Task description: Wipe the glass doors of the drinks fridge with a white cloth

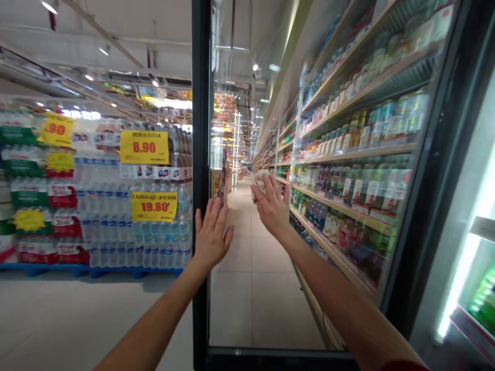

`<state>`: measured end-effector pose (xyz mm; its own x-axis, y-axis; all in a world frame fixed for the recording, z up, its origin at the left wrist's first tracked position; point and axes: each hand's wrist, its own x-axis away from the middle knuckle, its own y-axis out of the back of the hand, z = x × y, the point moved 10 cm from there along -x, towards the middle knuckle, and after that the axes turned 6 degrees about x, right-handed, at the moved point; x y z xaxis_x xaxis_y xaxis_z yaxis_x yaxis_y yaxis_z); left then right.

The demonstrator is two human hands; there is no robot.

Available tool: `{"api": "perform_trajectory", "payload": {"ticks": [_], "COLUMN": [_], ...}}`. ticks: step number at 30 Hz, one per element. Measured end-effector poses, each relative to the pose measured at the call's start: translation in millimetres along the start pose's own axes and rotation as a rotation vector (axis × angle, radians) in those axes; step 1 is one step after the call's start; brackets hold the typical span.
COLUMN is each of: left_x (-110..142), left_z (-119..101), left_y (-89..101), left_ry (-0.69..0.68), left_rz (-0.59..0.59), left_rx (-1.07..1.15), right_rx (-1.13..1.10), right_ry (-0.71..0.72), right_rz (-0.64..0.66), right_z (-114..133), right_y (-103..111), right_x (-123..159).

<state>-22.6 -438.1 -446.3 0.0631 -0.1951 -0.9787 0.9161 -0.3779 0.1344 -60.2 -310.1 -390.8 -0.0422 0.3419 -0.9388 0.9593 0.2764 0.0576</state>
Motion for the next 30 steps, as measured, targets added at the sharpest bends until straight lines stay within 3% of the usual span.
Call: {"api": "perform_trajectory", "payload": {"ticks": [5, 7, 9, 13, 15, 21, 23, 27, 28, 30], "left_x": [-12.6, -15.9, -20.7, -36.8, -45.1, -51.6, -49.8, -48.7, -49.1, -50.1], "left_z": [-12.6, -15.3, -18.4, -27.0, -31.0, -33.9, -32.7, -33.4, -34.0, -34.3], "left_y": [-14.0, -20.2, -27.3, -40.8, -46.7, -62.3, -65.1, -66.7, -66.7, -66.5], "left_ry": [-0.026, -0.037, -0.048, -0.049, -0.035, 0.000, 0.002, -0.011, -0.015, -0.016], "left_rz": [0.012, 0.016, 0.019, 0.009, 0.002, 0.015, 0.017, 0.013, 0.011, 0.007], "left_rx": [0.045, 0.046, 0.042, 0.043, 0.052, 0.059, 0.055, 0.039, 0.033, 0.025], "right_rx": [-0.010, -0.007, 0.021, 0.133, 0.167, 0.141, 0.175, 0.241, 0.237, 0.217], "right_ry": [0.166, 0.219, 0.182, -0.141, -0.232, -0.086, -0.172, -0.529, -0.583, -0.604], "right_rz": [0.037, 0.044, 0.023, -0.043, -0.062, -0.011, -0.020, -0.116, -0.138, -0.160], "right_z": [18.5, 17.0, -3.7, -79.5, -99.8, -99.3, -129.1, -207.3, -215.0, -207.7], "right_y": [8.4, 9.4, 11.6, 18.9, 23.0, 26.5, 32.8, 54.1, 56.9, 57.2], "right_x": [56.9, 67.6, 59.5, 25.4, 22.4, 62.4, 76.1, 95.6, 97.9, 98.5]}}
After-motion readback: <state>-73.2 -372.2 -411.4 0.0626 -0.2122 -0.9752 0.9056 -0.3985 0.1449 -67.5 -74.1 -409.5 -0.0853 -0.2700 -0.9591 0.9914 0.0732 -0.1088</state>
